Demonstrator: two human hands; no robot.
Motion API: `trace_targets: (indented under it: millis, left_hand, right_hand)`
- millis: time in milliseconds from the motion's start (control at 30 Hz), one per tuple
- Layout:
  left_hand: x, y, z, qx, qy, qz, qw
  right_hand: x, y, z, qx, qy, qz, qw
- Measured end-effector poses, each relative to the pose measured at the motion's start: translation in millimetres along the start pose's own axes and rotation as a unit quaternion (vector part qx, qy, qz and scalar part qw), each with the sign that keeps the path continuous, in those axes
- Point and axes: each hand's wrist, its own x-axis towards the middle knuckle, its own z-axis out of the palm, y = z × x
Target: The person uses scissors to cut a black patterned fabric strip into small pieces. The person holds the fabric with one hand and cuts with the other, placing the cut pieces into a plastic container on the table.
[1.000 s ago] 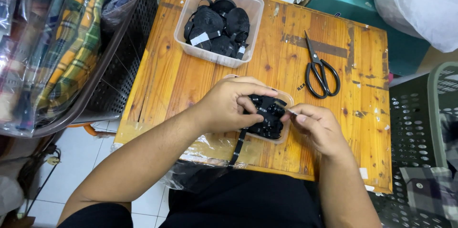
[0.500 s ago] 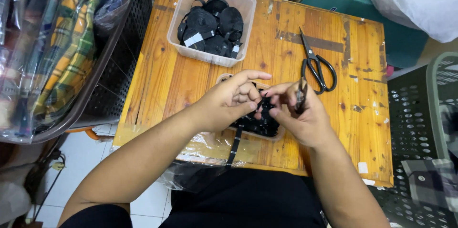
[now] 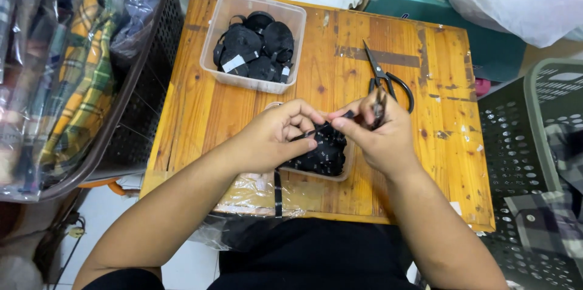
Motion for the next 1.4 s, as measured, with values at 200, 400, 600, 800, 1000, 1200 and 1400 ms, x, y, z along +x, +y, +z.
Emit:
trace_targets:
  millis: [200, 400, 600, 800, 1000, 1200, 1400]
  left_hand:
    - [-18, 50, 3, 0.177, -0.010, -0.038, 0.983]
    - [-40, 52, 22, 0.334, -0.081, -0.065, 0.937]
    - [-77, 53, 22, 0.342, -0.147, -0.137, 0.918]
    - [-96, 54, 4, 0.415, -0.134, -0.227, 0.871]
    - [-93, 63, 4, 0.450, -0.090, -0.163, 0.874]
    - [-32, 56, 36, 0.377, 0.100, 0.039, 0.920]
    - [0, 13, 40, 0.220, 0.216, 0.067, 0.949]
  right_hand:
    - [5, 12, -15, 0.065, 0.048, -0.007, 0.997]
    - [5, 19, -18, 0.115, 0.071, -0.006, 0.991]
    - [-5, 22, -25, 0.146, 0.055, 0.051, 0.986]
    - [-16, 22, -16, 0.173, 0.007, 0.091, 0.981]
    - [-22, 18, -5, 0.135, 0.005, 0.146, 0.980]
    - [-9, 7, -2, 0.071, -0.058, 0.137, 0.986]
    - [-4, 27, -4, 0.087, -0.004, 0.107, 0.990]
